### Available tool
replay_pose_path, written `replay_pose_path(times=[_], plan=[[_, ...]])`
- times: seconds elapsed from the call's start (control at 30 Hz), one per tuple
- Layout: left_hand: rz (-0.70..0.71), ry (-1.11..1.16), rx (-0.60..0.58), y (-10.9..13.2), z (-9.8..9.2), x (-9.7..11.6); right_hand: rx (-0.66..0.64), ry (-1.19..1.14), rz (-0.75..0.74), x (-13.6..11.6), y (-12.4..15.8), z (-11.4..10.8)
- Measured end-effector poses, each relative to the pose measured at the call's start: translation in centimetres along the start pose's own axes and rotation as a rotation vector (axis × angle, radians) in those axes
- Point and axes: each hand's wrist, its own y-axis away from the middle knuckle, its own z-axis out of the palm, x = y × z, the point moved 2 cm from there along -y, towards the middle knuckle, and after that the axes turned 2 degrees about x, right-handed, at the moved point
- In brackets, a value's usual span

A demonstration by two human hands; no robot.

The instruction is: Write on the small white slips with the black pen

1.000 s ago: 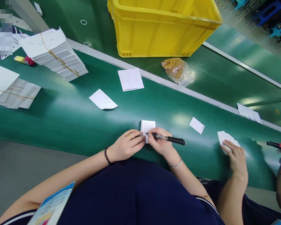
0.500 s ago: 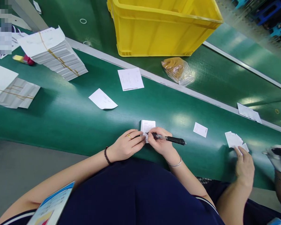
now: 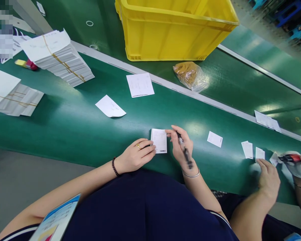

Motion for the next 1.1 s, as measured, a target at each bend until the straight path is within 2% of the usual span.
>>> replay_pose_path(times=[0.17, 0.37, 0.43, 0.5, 0.63, 0.8, 0.87, 0.93, 1.03, 1.1], plan=[[0.002, 0.005, 0.005, 0.1, 0.0, 0.1, -0.024, 0.22, -0.116, 0.2, -0.9, -0.5], [0.002, -0.015, -0.008, 0.1, 0.2, 0.0, 0.004, 0.212, -0.168, -0.6, -0.4, -0.5], [0.01, -0.015, -0.008, 0.2, 0.1, 0.0, 0.056, 0.122, -0.114, -0.6, -0.2, -0.3], [0.018, -0.002, -0.007, 0.2, 0.1, 0.0, 0.1, -0.041, 0.027, -0.3, -0.3, 0.0], [0.002, 0.037, 0.003, 0.3, 0.3, -0.1, 0.039, -0.42, 0.319, 0.6, -0.9, 0.5], [-0.029, 0.088, 0.056, 0.4, 0.3, 0.0, 0.045, -0.571, 0.381, 1.0, -1.2, 0.0], [-0.092, 0.132, 0.114, 0.1, -0.3, 0.2, 0.071, -0.577, 0.365, 0.7, -1.0, -0.3], [-0.236, 0.19, 0.143, -0.5, -1.2, 0.3, 0.096, -0.59, 0.34, 0.2, -0.9, -0.5], [-0.451, 0.326, 0.054, -1.8, -2.2, 0.4, 0.127, -0.626, 0.292, -1.0, -1.0, -0.6], [-0.522, 0.387, -0.014, -2.6, -2.6, 0.5, 0.138, -0.654, 0.266, -1.6, -1.3, -0.5]])
